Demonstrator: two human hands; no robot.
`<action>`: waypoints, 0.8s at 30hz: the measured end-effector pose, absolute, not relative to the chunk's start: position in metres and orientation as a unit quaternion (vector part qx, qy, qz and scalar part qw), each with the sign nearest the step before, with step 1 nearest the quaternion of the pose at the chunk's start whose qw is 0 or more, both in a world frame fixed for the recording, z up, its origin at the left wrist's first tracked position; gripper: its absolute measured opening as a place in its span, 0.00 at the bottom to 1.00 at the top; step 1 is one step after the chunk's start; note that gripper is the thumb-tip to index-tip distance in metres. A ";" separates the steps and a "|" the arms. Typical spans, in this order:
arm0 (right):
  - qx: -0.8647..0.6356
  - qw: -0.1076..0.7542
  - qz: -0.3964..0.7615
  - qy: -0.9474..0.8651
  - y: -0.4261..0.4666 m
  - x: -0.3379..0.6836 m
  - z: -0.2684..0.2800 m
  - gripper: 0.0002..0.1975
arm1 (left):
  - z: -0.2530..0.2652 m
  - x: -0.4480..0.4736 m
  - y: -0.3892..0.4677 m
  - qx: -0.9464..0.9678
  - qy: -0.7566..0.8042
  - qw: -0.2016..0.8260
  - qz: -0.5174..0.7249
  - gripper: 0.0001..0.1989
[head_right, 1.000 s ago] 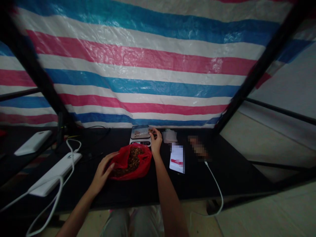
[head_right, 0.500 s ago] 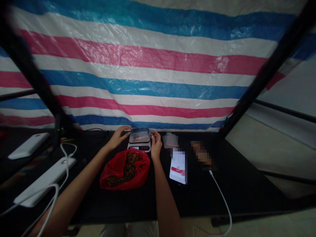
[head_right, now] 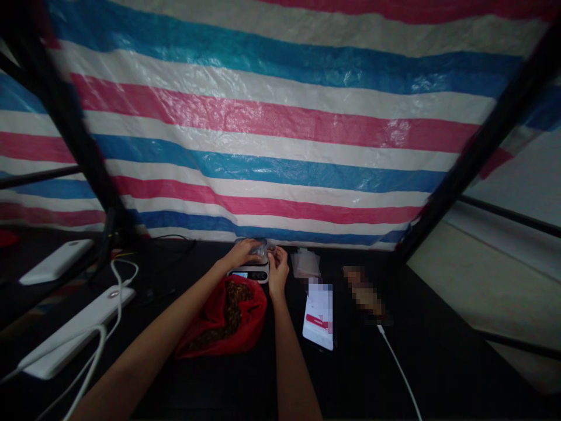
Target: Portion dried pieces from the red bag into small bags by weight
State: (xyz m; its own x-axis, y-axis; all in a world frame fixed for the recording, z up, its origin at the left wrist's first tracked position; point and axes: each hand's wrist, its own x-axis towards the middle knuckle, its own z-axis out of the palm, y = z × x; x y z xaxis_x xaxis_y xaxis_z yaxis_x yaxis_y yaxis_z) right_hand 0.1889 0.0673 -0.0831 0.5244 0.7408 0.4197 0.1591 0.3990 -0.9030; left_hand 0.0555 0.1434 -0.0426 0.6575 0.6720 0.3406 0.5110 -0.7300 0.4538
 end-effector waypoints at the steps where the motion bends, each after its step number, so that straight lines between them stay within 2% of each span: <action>1: -0.512 0.707 0.199 -0.445 0.067 0.189 -0.082 0.18 | -0.043 0.054 0.142 0.886 0.317 0.188 0.281 0.23; 6: -0.504 0.690 0.187 -0.485 0.062 0.186 -0.076 0.19 | -0.041 0.037 0.125 0.749 0.294 0.392 0.446 0.26; 9: -0.504 0.671 0.196 -0.507 0.059 0.183 -0.074 0.18 | -0.041 0.022 0.112 0.630 0.266 0.530 0.502 0.27; 11: -0.498 0.671 0.206 -0.510 0.057 0.180 -0.072 0.19 | -0.044 0.012 0.107 0.564 0.247 0.582 0.532 0.27; 16: -0.462 0.689 0.245 -0.502 0.051 0.178 -0.057 0.20 | -0.053 -0.002 0.109 0.466 0.212 0.645 0.568 0.29; 24: -0.429 0.643 0.283 -0.567 0.065 0.171 -0.025 0.19 | -0.050 -0.003 0.103 0.507 0.190 0.655 0.527 0.27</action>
State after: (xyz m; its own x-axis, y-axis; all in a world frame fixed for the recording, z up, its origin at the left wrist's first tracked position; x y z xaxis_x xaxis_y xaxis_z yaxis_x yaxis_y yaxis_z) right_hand 0.1709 0.0648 -0.0254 0.1960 0.8510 0.4872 0.1228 0.4716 -0.8732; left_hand -0.0033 0.1026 -0.0504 0.3735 0.8824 0.2861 -0.4976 -0.0698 0.8646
